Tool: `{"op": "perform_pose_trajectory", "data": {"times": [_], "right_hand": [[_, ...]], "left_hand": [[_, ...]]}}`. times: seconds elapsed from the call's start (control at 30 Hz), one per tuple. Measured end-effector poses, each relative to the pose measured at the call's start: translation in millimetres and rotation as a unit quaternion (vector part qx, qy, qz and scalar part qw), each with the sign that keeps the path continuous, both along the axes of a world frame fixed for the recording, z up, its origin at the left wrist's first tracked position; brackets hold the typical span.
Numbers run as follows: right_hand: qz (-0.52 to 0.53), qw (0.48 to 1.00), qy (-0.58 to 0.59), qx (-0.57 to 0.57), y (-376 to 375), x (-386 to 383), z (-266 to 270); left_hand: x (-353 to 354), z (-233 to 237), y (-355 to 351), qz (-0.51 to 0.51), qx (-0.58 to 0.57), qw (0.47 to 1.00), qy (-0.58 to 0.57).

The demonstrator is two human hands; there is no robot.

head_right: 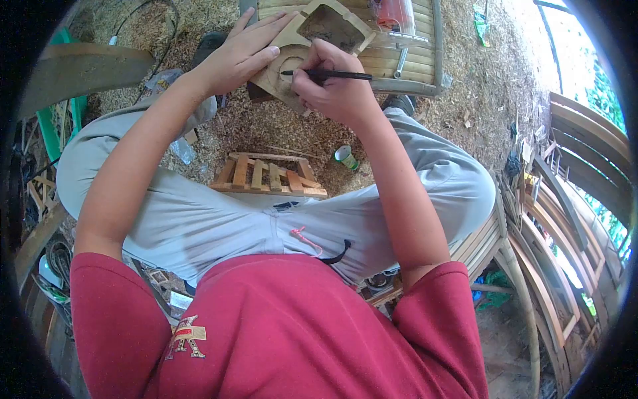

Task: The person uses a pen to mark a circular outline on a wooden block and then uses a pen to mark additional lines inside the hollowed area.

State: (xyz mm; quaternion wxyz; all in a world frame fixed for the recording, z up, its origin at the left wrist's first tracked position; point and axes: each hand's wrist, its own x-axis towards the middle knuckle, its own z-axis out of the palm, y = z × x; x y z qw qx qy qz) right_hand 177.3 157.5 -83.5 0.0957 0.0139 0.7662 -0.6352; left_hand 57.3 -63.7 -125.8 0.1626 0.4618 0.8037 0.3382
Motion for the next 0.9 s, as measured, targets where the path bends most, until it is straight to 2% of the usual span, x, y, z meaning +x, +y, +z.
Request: {"op": "perform_pose_trajectory", "data": {"times": [0.13, 0.23, 0.43, 0.53, 0.9], "right_hand": [[-0.021, 1.0, -0.007, -0.014, -2.2, 0.2, 2.1], [0.032, 0.999, 0.007, 0.033, 4.8, -0.5, 0.1], [-0.018, 1.0, -0.011, -0.016, -3.0, -0.4, 5.8], [0.029, 1.0, 0.0, 0.008, 2.8, -0.3, 1.8], [0.012, 1.0, -0.008, -0.003, 1.8, -1.0, 2.5]], "left_hand": [[0.4, 9.0, -0.6, -0.003, -0.004, 1.0, -0.017], [-0.7, 2.9, 0.6, 0.002, -0.008, 1.0, -0.006], [-0.8, -1.2, -0.2, 0.003, 0.003, 1.0, -0.003], [-1.0, -3.4, -0.4, 0.001, 0.004, 1.0, 0.001], [0.0, -1.5, 0.0, 0.004, 0.01, 1.0, -0.002]]}}
